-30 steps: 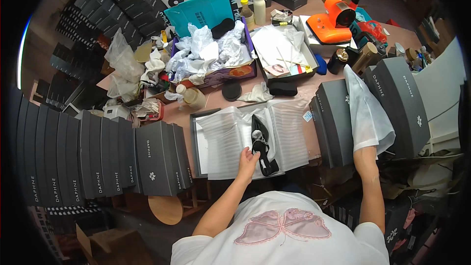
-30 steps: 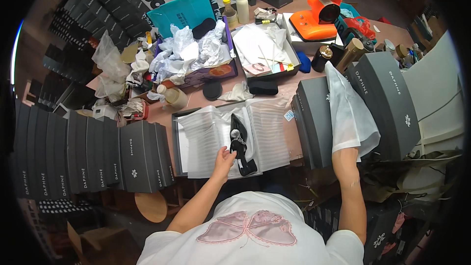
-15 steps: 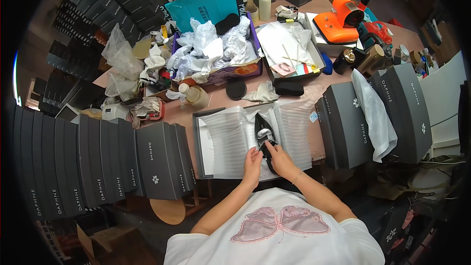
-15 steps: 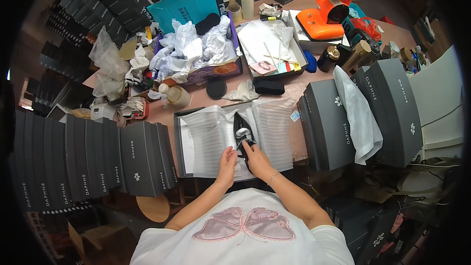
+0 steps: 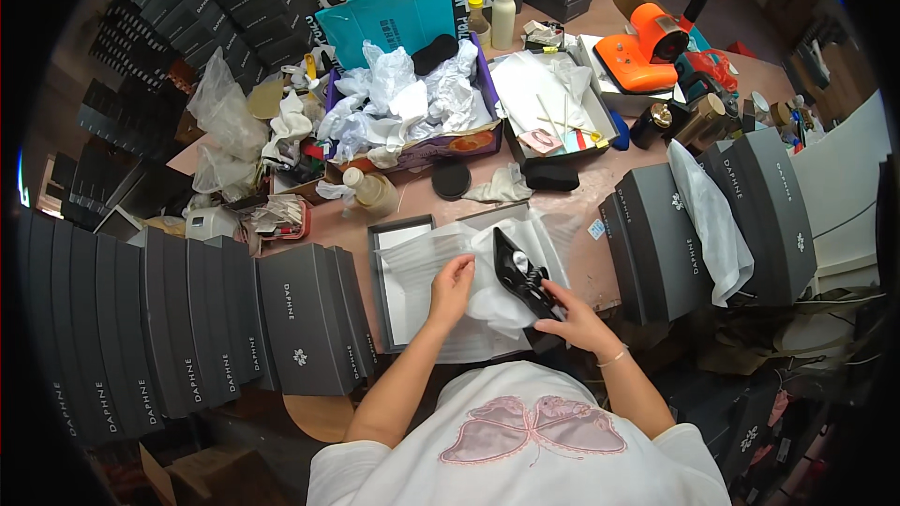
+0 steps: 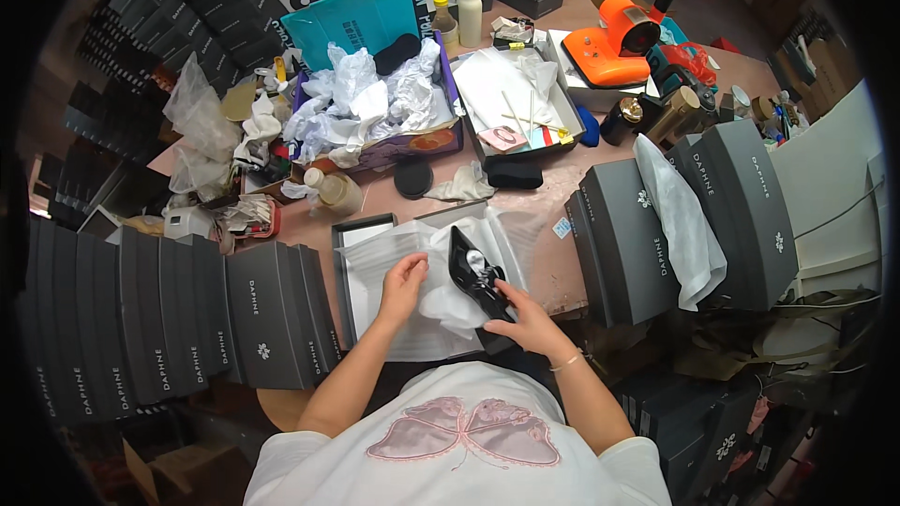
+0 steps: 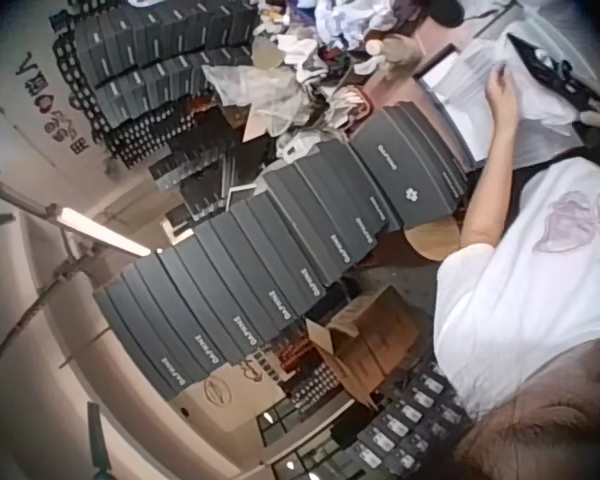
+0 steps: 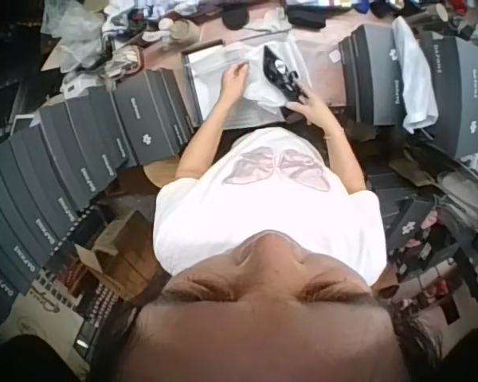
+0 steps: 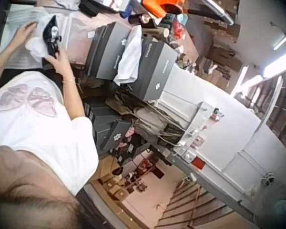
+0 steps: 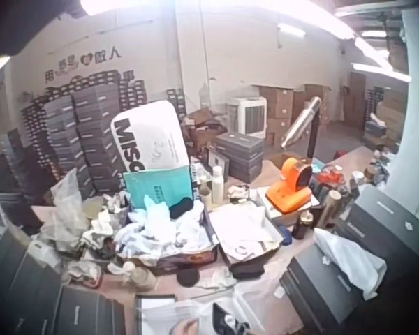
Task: Inspect shoes, wrap them in packing paper, and place them into shoe boxes at a manufacturing facility.
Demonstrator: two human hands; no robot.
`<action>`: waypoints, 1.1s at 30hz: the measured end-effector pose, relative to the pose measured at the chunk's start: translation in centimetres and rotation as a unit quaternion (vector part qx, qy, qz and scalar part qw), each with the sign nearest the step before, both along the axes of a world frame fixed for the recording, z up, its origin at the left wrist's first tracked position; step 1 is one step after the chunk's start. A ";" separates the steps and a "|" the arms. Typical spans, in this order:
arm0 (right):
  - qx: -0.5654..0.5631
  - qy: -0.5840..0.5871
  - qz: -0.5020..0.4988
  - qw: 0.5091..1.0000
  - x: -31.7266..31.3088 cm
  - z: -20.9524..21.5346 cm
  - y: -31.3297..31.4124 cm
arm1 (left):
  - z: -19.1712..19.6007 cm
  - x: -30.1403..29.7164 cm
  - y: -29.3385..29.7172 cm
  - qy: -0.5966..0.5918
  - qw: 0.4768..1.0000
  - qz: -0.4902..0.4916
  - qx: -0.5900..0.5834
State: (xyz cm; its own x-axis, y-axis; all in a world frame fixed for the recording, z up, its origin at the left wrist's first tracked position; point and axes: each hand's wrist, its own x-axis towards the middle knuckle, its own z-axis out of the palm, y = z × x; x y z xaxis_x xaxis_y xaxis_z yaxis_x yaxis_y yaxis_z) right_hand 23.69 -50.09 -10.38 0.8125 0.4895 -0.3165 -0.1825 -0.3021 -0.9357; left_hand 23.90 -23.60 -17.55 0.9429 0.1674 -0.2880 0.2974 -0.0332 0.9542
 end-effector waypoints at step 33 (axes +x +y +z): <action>0.570 0.307 -0.241 0.723 0.1 2.1 -4.3 | 20.3 6.3 3.7 -0.276 0.857 -0.144 0.410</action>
